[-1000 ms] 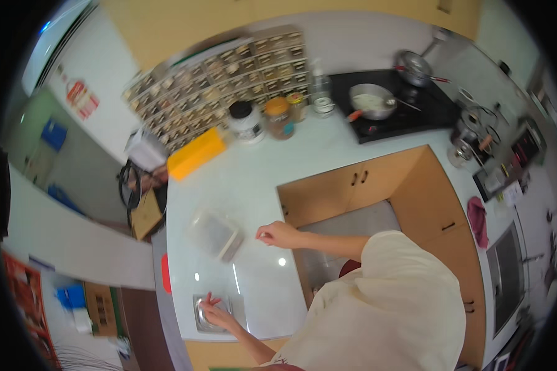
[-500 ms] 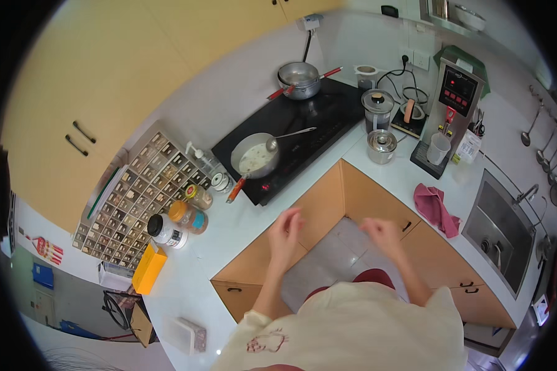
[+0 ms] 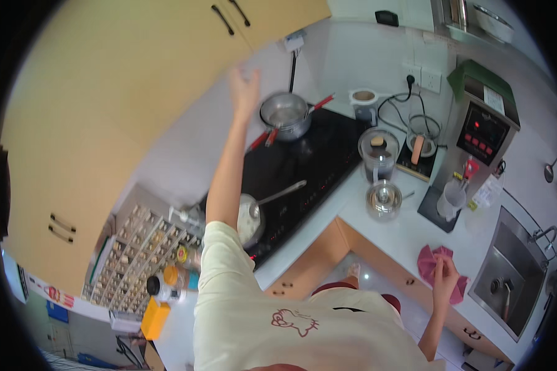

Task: Preparing a milk-based beverage by adding red bean ingredients to a container and boiling a mixture in a pan.

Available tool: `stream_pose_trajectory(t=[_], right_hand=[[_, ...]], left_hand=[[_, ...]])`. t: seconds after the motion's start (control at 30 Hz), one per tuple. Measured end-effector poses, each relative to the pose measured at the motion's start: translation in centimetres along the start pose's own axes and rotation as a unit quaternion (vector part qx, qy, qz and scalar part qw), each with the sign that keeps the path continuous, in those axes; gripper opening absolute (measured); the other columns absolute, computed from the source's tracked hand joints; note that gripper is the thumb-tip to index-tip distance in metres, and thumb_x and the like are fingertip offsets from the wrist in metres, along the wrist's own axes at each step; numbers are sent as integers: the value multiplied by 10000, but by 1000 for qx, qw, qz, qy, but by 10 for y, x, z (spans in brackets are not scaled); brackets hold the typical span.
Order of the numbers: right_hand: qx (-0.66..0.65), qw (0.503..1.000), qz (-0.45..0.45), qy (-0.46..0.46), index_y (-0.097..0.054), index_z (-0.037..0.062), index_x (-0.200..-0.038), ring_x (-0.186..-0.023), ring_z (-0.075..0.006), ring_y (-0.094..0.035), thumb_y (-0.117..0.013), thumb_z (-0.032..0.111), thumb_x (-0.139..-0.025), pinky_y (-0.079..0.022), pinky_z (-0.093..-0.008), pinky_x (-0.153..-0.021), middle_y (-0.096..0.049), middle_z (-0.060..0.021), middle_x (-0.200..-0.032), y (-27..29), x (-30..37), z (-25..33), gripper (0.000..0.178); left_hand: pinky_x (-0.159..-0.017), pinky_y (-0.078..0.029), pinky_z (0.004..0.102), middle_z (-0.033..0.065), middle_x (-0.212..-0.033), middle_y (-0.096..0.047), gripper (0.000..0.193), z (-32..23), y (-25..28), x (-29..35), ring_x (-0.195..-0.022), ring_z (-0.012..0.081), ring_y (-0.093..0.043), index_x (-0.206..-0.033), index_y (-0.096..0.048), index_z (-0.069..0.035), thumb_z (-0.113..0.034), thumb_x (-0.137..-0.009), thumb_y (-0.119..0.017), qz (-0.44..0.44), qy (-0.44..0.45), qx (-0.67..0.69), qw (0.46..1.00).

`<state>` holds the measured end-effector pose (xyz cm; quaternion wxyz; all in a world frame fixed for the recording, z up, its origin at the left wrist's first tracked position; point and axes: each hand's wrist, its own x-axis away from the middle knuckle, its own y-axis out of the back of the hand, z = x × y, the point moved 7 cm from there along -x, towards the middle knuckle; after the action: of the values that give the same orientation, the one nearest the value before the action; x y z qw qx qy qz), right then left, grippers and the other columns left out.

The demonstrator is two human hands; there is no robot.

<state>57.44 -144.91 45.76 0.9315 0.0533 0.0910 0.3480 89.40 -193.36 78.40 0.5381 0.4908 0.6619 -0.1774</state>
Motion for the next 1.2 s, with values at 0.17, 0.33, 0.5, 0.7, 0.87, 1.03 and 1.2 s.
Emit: stream_pose_trajectory(t=[0.17,0.33,0.5,0.7,0.87,1.03,1.2], right_hand=[[21,999,-15,44,-622,-15,-925,-536,-32,-434,-505,107,-938,-340,-196,-492,-493,22,-657,-42,-50,42,170],[-30,998,58,12,-618,10,-933,-526,-38,-442,-494,114,-942,-342,-200,-470,-458,33,-610,-76,-101,56,162],[-77,960,260,74,-638,-4,-925,-553,-51,-494,-513,89,-916,-392,-202,-512,-538,6,-643,-178,-157,91,156],[-117,891,399,182,-653,0,-910,-564,-52,-497,-512,108,-920,-389,-204,-515,-528,2,-633,-262,-210,184,178],[-261,822,450,232,-642,-5,-835,-520,-37,-435,-503,166,-942,-343,-201,-490,-494,13,-579,-370,-211,276,245],[-310,784,446,299,-633,-9,-886,-516,-45,-454,-539,191,-916,-376,-217,-492,-500,19,-562,-494,-190,387,223],[-306,762,388,420,-571,-13,-1056,-794,-161,-604,-678,251,-814,-482,-296,-697,-635,-113,-851,-640,-164,495,374]], left_hand=[[-954,-374,374,213,-1156,-518,590,86,-22,-180,-1099,313,-496,-1272,-374,51,-245,-825,-620,-94,36,44,994],[-785,-441,272,68,-932,-541,460,68,-78,-203,-859,158,-541,-1133,-435,25,-214,-811,-661,4,167,21,986],[-628,-427,262,25,-775,-485,371,-28,-37,-131,-691,111,-490,-1064,-434,-1,-173,-809,-641,31,30,157,987],[-579,-377,210,13,-775,-454,247,-179,120,-24,-649,84,-448,-1049,-475,9,-165,-887,-538,-18,98,243,965],[-479,-360,168,-18,-759,-526,280,-203,297,51,-597,36,-456,-1138,-537,-15,-193,-931,-474,-37,-13,403,914],[-856,-448,317,58,-1096,-603,314,-220,426,111,-1000,164,-550,-1133,-560,-21,-242,-952,-431,-398,4,70,915],[-852,-449,330,62,-1095,-599,345,-183,482,124,-996,179,-551,-1163,-544,-22,-267,-951,-424,-507,-25,-134,851]])
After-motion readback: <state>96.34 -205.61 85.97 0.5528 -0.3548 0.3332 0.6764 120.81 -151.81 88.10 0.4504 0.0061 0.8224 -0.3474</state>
